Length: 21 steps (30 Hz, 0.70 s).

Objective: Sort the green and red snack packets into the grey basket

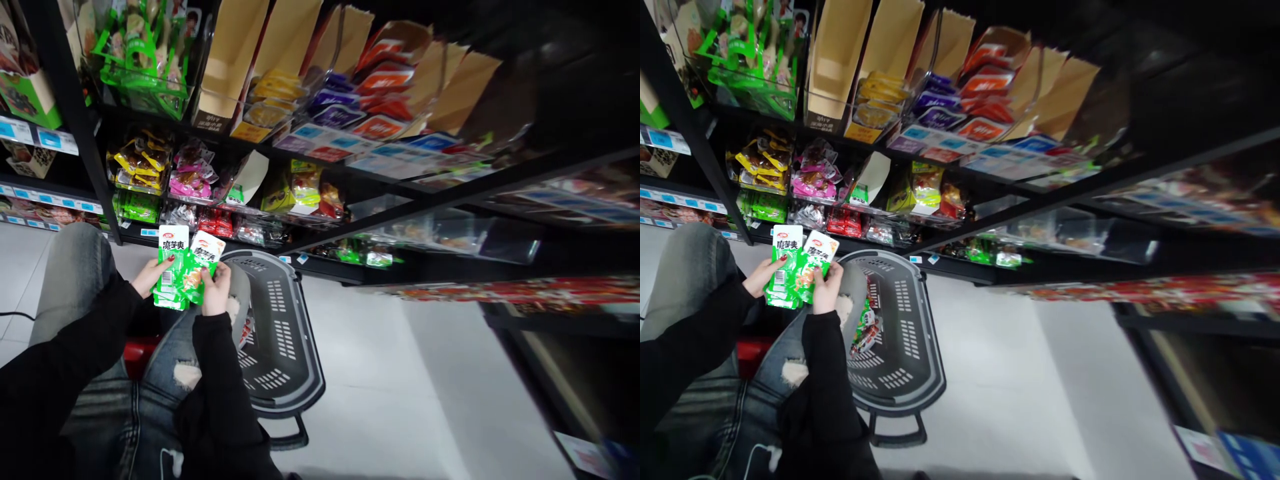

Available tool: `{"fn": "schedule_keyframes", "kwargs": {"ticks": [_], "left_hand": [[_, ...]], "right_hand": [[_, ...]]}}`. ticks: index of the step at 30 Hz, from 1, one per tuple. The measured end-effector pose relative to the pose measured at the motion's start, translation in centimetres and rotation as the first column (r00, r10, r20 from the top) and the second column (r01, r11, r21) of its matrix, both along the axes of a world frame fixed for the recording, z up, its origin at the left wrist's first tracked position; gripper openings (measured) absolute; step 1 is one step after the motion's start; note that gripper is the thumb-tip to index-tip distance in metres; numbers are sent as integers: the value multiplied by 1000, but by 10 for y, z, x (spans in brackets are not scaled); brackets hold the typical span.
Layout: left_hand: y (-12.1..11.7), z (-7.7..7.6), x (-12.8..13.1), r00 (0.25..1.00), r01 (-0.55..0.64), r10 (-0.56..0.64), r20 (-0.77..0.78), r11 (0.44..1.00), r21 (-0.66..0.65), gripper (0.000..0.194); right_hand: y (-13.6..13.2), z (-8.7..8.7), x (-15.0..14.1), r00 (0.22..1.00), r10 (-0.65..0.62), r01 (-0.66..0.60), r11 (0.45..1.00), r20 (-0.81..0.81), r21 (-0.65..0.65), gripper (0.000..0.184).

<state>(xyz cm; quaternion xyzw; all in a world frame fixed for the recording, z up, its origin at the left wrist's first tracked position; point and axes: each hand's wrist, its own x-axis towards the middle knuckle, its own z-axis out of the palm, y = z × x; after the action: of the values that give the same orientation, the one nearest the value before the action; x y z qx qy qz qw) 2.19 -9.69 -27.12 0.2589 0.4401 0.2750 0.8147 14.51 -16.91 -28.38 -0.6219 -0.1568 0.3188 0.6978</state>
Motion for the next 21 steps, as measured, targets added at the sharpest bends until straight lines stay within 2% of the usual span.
{"fn": "schedule_keyframes", "kwargs": {"ticks": [2, 4, 5, 7, 9, 11, 13, 16, 19, 21], "left_hand": [[1, 1, -1, 1000, 5, -5, -13, 1000, 7, 28], [3, 4, -1, 1000, 2, -2, -16, 1000, 1, 25], [3, 5, -1, 1000, -2, 2, -15, 1000, -5, 24], [5, 8, -2, 1000, -18, 18, -7, 1000, -17, 23], [6, 9, -2, 999, -34, 34, -2, 999, -30, 23], [7, 9, -3, 999, -49, 50, 8, 998, -49, 23], [8, 10, -3, 998, -57, 59, 24, 996, -69, 25], [8, 13, -4, 996, -68, 72, 45, 994, -81, 25], [8, 17, -5, 995, -74, 79, 64, 994, -77, 21], [7, 18, -5, 994, -67, 72, 77, 995, -71, 17]], "right_hand": [[-2, 1, 9, 989, -82, 85, 996, -122, 24, 33], [-5, 3, 15, 967, -77, 97, 993, -243, 71, 30], [-7, 5, 18, 951, -20, 57, 992, -309, 111, 27], [-11, 9, 21, 877, 182, -79, 968, -445, 240, 19], [-14, 12, 22, 757, 379, -168, 900, -532, 402, 15], [-16, 14, 23, 681, 459, -133, 844, -570, 520, 15], [-17, 15, 24, 649, 472, -69, 817, -597, 572, 12], [-16, 16, 25, 646, 453, -30, 819, -614, 573, 12], [-15, 17, 24, 698, 407, -40, 844, -589, 535, 11], [-12, 17, 23, 739, 391, -95, 866, -548, 490, 12]]}}
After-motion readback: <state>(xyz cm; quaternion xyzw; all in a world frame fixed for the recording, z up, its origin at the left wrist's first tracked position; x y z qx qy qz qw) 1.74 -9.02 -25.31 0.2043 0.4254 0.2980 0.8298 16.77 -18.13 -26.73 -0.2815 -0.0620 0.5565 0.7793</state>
